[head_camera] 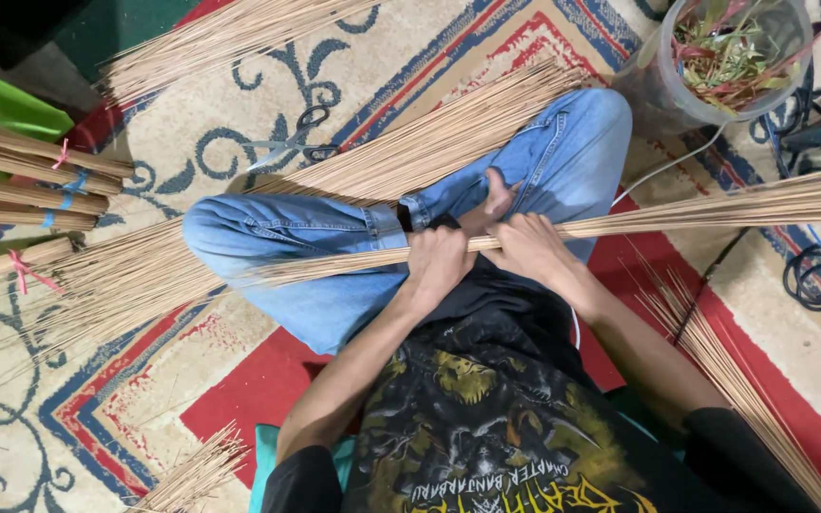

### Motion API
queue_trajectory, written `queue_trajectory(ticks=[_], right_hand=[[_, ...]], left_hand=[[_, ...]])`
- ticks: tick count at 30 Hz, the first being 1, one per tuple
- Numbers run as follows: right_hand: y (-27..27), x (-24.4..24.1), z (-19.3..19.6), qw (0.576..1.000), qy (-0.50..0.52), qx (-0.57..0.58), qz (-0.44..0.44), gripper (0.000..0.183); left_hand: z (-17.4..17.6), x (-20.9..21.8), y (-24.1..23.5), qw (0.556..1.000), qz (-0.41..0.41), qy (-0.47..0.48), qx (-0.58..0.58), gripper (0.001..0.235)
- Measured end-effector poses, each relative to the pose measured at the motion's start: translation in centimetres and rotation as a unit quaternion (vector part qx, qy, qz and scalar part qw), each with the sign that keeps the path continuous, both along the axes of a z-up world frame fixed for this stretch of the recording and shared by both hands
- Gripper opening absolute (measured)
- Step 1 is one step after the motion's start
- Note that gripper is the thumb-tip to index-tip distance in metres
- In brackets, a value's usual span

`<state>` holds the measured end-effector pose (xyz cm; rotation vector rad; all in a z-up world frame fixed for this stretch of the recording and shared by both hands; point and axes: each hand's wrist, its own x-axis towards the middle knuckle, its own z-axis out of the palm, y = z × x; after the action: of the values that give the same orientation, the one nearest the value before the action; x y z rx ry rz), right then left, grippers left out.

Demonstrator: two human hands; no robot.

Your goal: Gathering thin wooden sticks into bundles and tying them with plastic strips

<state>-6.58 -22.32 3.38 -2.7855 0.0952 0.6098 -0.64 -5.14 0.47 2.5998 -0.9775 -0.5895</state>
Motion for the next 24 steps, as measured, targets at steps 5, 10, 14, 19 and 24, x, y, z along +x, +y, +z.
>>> queue_trajectory(ticks=[5,10,14,19,24], right_hand=[[-1.6,-0.6,-1.7,1.000,-0.010,0.012,-0.001,0.036],[-3.3,-1.2,-4.9,1.000,0.004,-0.011,-0.008,0.032],[-2.0,-0.6,-1.8,1.000,-0.018,-0.002,-0.004,0.025],[-0.8,0.1,0.3,0.983,-0.161,0.052,0.077,0.022],[-1.0,0.9,1.9,0.979,-0.106,0.162,0.054,0.026]], left_hand=[[-0.4,0.5,0.8,0.998,-0.049,-0.030,0.003,0.020],[0.6,2.5,4.3,0.998,-0.053,-0.019,0.001,0.022],[1.6,2.9,4.6,0.998,-0.066,-0.018,-0.007,0.021],[0.8,2.9,4.4,0.998,-0.059,-0.027,-0.003,0.024],[-3.1,3.2,3.9,0.997,-0.045,-0.058,0.012,0.029]])
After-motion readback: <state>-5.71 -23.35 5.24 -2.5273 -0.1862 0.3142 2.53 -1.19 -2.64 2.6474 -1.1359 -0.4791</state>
